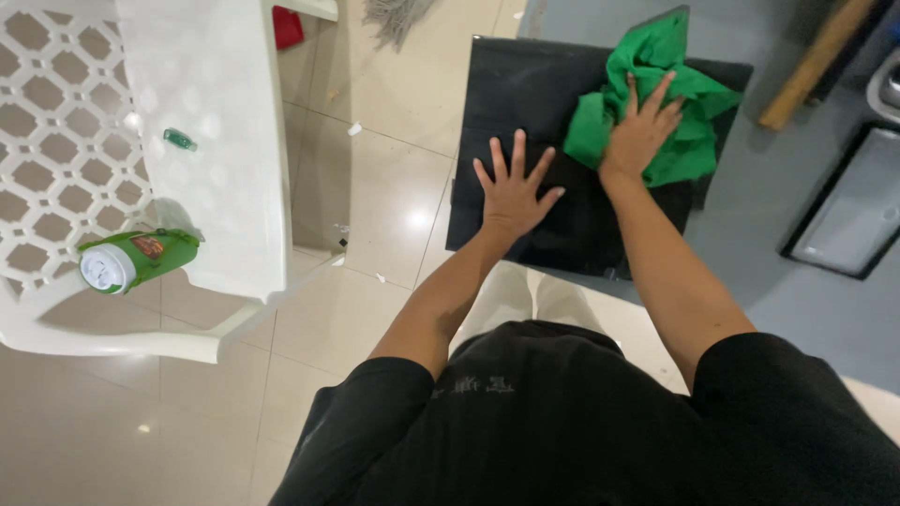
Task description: Assembling plastic storage boxes by folding the bodies and attaching lids, then stacking them.
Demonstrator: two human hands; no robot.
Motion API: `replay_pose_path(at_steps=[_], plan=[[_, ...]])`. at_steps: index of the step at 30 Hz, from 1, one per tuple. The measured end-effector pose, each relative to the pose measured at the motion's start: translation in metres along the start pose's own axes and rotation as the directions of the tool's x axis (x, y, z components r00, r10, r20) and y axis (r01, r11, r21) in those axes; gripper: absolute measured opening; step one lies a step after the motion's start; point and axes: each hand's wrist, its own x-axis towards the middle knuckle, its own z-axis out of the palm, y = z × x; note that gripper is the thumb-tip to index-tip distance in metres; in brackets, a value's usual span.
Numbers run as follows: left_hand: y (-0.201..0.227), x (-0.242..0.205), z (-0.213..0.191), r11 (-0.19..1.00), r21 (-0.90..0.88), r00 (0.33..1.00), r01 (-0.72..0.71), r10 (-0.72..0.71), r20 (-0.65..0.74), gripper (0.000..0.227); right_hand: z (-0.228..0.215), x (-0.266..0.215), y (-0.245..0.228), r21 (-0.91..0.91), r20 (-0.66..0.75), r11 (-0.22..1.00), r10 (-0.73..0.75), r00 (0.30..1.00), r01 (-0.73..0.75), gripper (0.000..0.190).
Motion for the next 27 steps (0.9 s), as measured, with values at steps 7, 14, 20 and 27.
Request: replay_pose_path(at_steps=[7, 14, 20, 27], plan=[[-0.002, 0.003, -0.008, 0.995, 0.043, 0.968, 0.087, -0.095, 0.232, 0.067, -0.119, 0.079, -0.143, 0.634, 0.084, 0.697, -0.494, 0.866, 0.336, 0.072], [0.006, 0.000, 0.004, 0.990, -0.029, 0.985, 0.139, -0.135, 0.108, 0.071, -0.094, 0.094, -0.173, 0.747, -0.190, 0.208, -0.844, 0.502, 0.632, 0.043], [0.009, 0.004, -0.004, 0.991, 0.079, 0.989, 0.112, -0.119, 0.086, 0.076, -0.072, 0.111, -0.144, 0.806, -0.274, 0.055, -0.849, 0.452, 0.590, 0.038], [0.011, 0.007, -0.008, 0.996, 0.090, 0.996, 0.023, -0.031, 0.089, 0.077, -0.060, 0.102, -0.022, 0.739, -0.225, 0.445, -0.545, 0.808, 0.506, 0.037]])
